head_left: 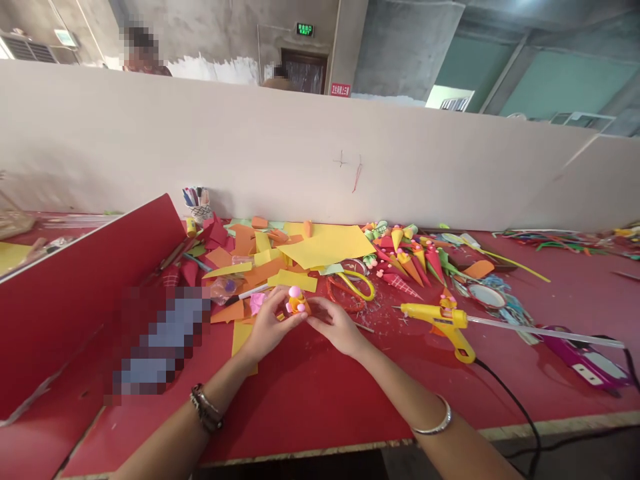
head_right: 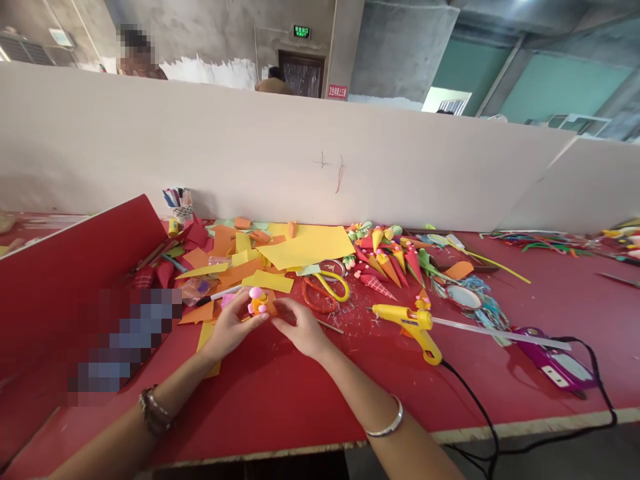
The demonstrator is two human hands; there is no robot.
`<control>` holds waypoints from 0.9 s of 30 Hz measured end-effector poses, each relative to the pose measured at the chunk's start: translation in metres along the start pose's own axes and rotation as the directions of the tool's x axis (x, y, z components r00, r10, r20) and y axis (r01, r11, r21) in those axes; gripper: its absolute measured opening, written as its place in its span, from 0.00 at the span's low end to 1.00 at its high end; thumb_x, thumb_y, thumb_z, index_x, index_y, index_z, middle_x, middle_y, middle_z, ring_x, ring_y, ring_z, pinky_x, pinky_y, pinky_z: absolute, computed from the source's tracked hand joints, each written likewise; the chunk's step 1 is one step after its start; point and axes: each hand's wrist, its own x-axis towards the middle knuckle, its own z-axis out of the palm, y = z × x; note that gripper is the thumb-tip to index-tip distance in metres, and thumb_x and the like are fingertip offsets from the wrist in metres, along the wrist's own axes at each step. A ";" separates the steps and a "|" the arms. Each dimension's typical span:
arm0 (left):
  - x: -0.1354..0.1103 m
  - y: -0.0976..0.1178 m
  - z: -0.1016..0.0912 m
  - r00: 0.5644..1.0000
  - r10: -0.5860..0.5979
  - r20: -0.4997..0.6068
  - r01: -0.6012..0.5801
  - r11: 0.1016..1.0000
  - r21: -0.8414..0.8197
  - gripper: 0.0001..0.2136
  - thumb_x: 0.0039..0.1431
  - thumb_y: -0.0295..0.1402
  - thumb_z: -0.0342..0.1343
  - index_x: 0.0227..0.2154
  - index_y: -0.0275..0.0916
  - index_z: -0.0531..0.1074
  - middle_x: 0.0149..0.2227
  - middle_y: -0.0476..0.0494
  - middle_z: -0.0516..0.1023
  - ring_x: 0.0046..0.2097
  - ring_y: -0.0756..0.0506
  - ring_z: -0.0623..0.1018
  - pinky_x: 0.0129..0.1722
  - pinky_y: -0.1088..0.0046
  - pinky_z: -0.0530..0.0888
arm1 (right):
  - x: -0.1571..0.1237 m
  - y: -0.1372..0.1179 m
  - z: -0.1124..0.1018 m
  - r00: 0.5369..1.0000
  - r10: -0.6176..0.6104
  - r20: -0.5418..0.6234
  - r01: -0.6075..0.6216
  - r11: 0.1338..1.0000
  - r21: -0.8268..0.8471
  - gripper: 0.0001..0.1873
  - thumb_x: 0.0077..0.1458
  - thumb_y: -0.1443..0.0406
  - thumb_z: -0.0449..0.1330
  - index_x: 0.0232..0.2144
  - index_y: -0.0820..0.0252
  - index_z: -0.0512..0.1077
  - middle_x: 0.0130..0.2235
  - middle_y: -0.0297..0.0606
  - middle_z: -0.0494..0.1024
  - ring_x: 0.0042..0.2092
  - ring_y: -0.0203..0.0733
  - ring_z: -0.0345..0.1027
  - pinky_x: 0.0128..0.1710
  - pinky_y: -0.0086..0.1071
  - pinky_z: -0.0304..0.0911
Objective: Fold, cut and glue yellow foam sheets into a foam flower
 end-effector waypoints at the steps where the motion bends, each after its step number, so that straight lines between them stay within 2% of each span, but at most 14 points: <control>1: 0.000 -0.001 0.000 1.000 -0.023 -0.001 0.023 0.999 -0.042 0.11 0.50 0.36 0.55 0.36 0.37 0.67 0.35 0.46 0.69 0.37 0.49 0.69 0.35 0.72 0.68 | 0.000 0.000 -0.001 1.000 -0.004 0.020 0.004 0.999 -0.036 0.15 0.51 0.61 0.55 0.42 0.59 0.66 0.43 0.39 0.71 0.47 0.40 0.64 0.49 0.38 0.58; 4: 0.000 -0.004 0.001 0.996 -0.086 0.029 0.090 0.973 -0.211 0.16 0.50 0.34 0.55 0.42 0.39 0.64 0.38 0.45 0.71 0.38 0.49 0.71 0.36 0.72 0.70 | -0.001 0.000 -0.004 0.995 0.011 0.096 -0.003 0.996 -0.089 0.14 0.51 0.60 0.55 0.39 0.61 0.68 0.38 0.38 0.74 0.40 0.40 0.67 0.43 0.37 0.61; 8: 0.000 -0.004 0.001 0.991 -0.086 0.107 0.121 0.917 -0.380 0.21 0.51 0.33 0.54 0.48 0.39 0.60 0.39 0.43 0.71 0.38 0.49 0.71 0.37 0.72 0.70 | -0.002 -0.002 -0.008 0.983 0.059 0.173 -0.044 0.995 -0.093 0.14 0.49 0.60 0.56 0.36 0.63 0.69 0.32 0.37 0.74 0.35 0.38 0.67 0.38 0.34 0.61; 12: 0.000 -0.004 0.001 0.980 -0.075 0.186 0.147 0.898 -0.415 0.24 0.51 0.34 0.54 0.51 0.40 0.57 0.37 0.43 0.70 0.37 0.49 0.71 0.36 0.72 0.69 | -0.002 -0.001 -0.010 0.957 0.095 0.275 -0.100 0.995 0.005 0.14 0.49 0.58 0.56 0.35 0.64 0.68 0.29 0.37 0.74 0.30 0.33 0.65 0.32 0.30 0.59; 15: 0.002 -0.008 0.000 0.987 -0.057 0.152 0.111 0.920 -0.376 0.24 0.52 0.35 0.53 0.51 0.41 0.56 0.39 0.44 0.69 0.39 0.49 0.69 0.38 0.72 0.68 | 0.000 0.000 -0.011 0.958 0.113 0.263 -0.128 0.991 0.042 0.15 0.48 0.57 0.57 0.33 0.64 0.68 0.27 0.36 0.74 0.25 0.31 0.62 0.26 0.27 0.57; 18: 0.006 -0.015 -0.007 0.997 -0.068 -0.036 0.057 0.969 -0.239 0.19 0.55 0.38 0.48 0.50 0.41 0.57 0.38 0.45 0.67 0.36 0.51 0.69 0.37 0.74 0.68 | 0.002 0.000 -0.015 0.982 0.129 0.138 -0.135 0.990 0.035 0.16 0.47 0.56 0.57 0.32 0.64 0.67 0.24 0.34 0.73 0.21 0.29 0.60 0.23 0.26 0.56; 21: 0.011 -0.025 -0.019 0.971 -0.050 -0.234 0.059 0.998 0.031 0.15 0.57 0.39 0.43 0.45 0.39 0.60 0.35 0.46 0.67 0.35 0.50 0.69 0.35 0.74 0.68 | 0.004 0.002 -0.021 0.987 0.158 0.039 -0.157 0.987 -0.024 0.16 0.47 0.55 0.56 0.30 0.64 0.66 0.22 0.34 0.73 0.18 0.29 0.60 0.19 0.25 0.55; 23: 0.012 -0.031 -0.026 0.979 0.004 -0.205 0.048 0.967 0.249 0.14 0.58 0.39 0.42 0.43 0.39 0.62 0.37 0.45 0.68 0.38 0.48 0.70 0.37 0.72 0.68 | 0.004 0.005 -0.024 0.983 0.184 0.014 -0.182 0.980 -0.082 0.15 0.48 0.55 0.55 0.29 0.63 0.66 0.22 0.33 0.73 0.17 0.29 0.60 0.18 0.25 0.56; 27: 0.006 -0.042 -0.029 0.998 0.034 0.058 -0.062 0.791 0.609 0.19 0.54 0.41 0.46 0.47 0.39 0.62 0.45 0.40 0.66 0.46 0.43 0.68 0.44 0.65 0.66 | 0.004 0.012 -0.026 0.957 0.287 -0.041 -0.289 0.932 -0.217 0.12 0.48 0.58 0.54 0.28 0.62 0.65 0.19 0.32 0.71 0.16 0.30 0.61 0.16 0.23 0.56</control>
